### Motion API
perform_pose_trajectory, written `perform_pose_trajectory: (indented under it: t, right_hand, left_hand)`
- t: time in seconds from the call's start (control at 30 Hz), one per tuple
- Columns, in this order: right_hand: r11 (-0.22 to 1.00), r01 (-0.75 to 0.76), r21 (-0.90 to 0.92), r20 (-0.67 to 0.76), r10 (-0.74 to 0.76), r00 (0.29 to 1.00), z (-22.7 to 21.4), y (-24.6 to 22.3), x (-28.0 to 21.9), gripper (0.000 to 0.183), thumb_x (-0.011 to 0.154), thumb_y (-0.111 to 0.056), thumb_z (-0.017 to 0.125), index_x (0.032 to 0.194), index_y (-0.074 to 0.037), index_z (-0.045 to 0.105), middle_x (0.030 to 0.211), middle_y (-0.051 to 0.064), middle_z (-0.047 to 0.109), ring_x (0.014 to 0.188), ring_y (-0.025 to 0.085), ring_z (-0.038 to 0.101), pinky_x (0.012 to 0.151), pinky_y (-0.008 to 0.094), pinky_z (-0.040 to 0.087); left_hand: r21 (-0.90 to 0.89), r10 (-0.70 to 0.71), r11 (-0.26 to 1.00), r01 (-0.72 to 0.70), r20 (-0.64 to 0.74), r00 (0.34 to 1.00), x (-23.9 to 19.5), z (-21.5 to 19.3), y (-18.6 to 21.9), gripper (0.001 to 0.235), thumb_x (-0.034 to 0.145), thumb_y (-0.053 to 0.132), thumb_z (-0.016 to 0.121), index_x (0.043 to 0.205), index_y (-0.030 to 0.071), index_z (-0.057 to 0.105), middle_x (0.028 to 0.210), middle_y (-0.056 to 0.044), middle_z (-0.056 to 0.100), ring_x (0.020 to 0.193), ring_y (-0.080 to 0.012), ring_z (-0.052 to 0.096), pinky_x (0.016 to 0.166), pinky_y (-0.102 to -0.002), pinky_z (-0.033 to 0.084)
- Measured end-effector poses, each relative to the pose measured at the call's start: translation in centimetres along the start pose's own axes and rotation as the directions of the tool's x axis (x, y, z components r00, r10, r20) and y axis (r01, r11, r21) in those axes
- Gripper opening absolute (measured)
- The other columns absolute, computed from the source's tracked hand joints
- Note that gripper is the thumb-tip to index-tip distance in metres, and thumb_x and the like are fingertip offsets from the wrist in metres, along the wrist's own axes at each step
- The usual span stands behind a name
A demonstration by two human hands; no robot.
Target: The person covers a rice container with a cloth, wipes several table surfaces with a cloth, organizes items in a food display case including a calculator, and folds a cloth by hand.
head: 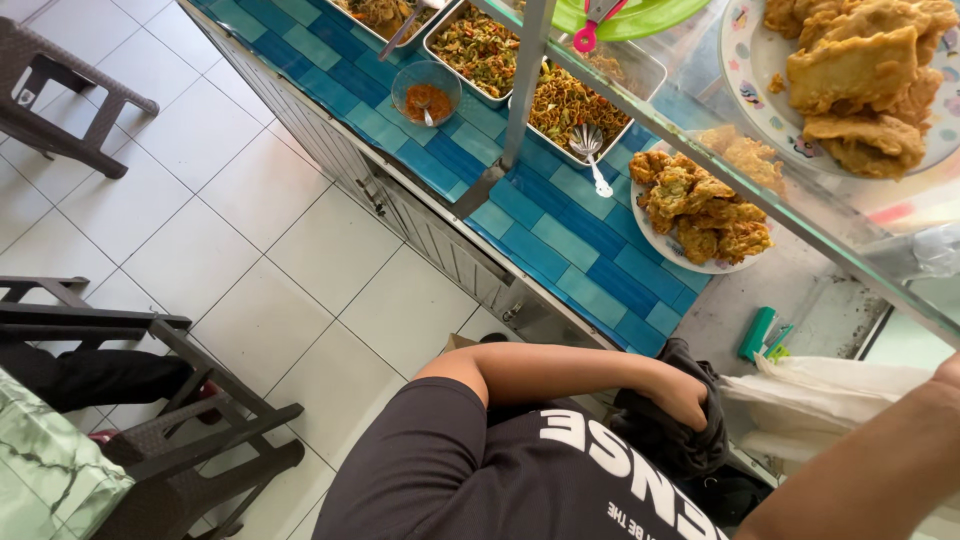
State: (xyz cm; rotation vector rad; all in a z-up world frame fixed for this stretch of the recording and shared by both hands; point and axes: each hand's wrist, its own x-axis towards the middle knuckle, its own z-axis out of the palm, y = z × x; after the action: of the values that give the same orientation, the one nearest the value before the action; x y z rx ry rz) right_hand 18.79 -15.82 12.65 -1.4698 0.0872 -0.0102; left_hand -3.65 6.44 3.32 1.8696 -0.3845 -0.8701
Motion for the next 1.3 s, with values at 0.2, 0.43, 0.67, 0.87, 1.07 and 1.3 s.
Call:
perform_pose_trajectory:
  t: [0.2,0.43,0.67,0.87,1.07,1.3]
  right_hand:
    - [0.998,0.035,-0.053,0.011,-0.034,0.999,0.9,0.4,-1.4,0.062,0.123,-0.044,0.050,0.089,0.006,0.063,0.078,0.013,0.067,0.068,0.025,0.061,0.061,0.032,0.046]
    - [0.888,0.229,-0.398,0.056,-0.226,0.973,3.2,0.2,-13.1,0.067,0.124,-0.043,0.050,0.087,0.011,0.063,0.078,0.016,0.067,0.069,0.027,0.061,0.062,0.032,0.046]
    - [0.529,0.202,-0.824,0.475,0.453,0.754,2.3,8.4,-18.3,0.041,0.098,-0.033,0.054,0.126,-0.004,0.064,0.102,0.013,0.072,0.089,0.023,0.068,0.076,0.034,0.051]
    - [0.861,-0.224,-0.457,0.609,0.486,0.627,3.0,14.3,-20.2,0.045,0.088,-0.006,0.068,0.132,-0.001,0.060,0.112,0.010,0.073,0.098,0.018,0.068,0.083,0.031,0.056]
    - [0.958,0.028,-0.284,0.553,0.140,0.821,7.0,7.8,-21.7,0.028,0.098,-0.005,0.061,0.125,0.001,0.065,0.108,0.007,0.069,0.096,0.010,0.064,0.085,0.023,0.052]
    - [0.658,0.622,-0.423,0.575,-0.336,0.746,11.9,13.7,-19.2,0.045,0.111,-0.021,0.059,0.147,0.005,0.052,0.144,0.027,0.058,0.131,0.035,0.056,0.112,0.041,0.041]
  left_hand:
    - [0.011,-0.002,1.000,0.002,0.000,1.000,0.1,1.5,0.0,0.052,0.079,0.031,0.061,0.115,-0.006,0.072,0.105,-0.021,0.077,0.090,-0.0314,0.074,0.078,-0.041,0.057]
    - [0.085,-0.041,0.996,0.036,0.057,0.998,0.3,2.5,0.3,0.048,0.080,0.031,0.060,0.108,-0.006,0.074,0.098,-0.023,0.079,0.089,-0.0365,0.073,0.078,-0.045,0.056]
    - [0.313,0.101,0.946,-0.084,-0.038,0.994,-1.2,3.2,0.2,0.041,0.075,0.029,0.066,0.101,-0.001,0.077,0.102,-0.022,0.076,0.096,-0.0326,0.072,0.084,-0.041,0.056]
    - [0.314,0.100,0.947,-0.072,-0.075,0.992,-4.5,2.9,1.1,0.034,0.075,0.025,0.066,0.097,0.003,0.080,0.098,-0.020,0.078,0.091,-0.0320,0.074,0.083,-0.041,0.058]
    - [0.182,0.218,0.968,-0.172,-0.276,0.936,-8.7,1.4,-0.7,0.038,0.077,0.030,0.066,0.108,0.009,0.077,0.100,-0.016,0.077,0.092,-0.0336,0.073,0.081,-0.043,0.056]
    - [0.144,0.017,0.987,0.067,-0.513,0.858,-10.8,-2.4,-7.0,0.045,0.081,0.039,0.066,0.108,0.003,0.071,0.099,-0.022,0.074,0.095,-0.0380,0.070,0.083,-0.046,0.055]
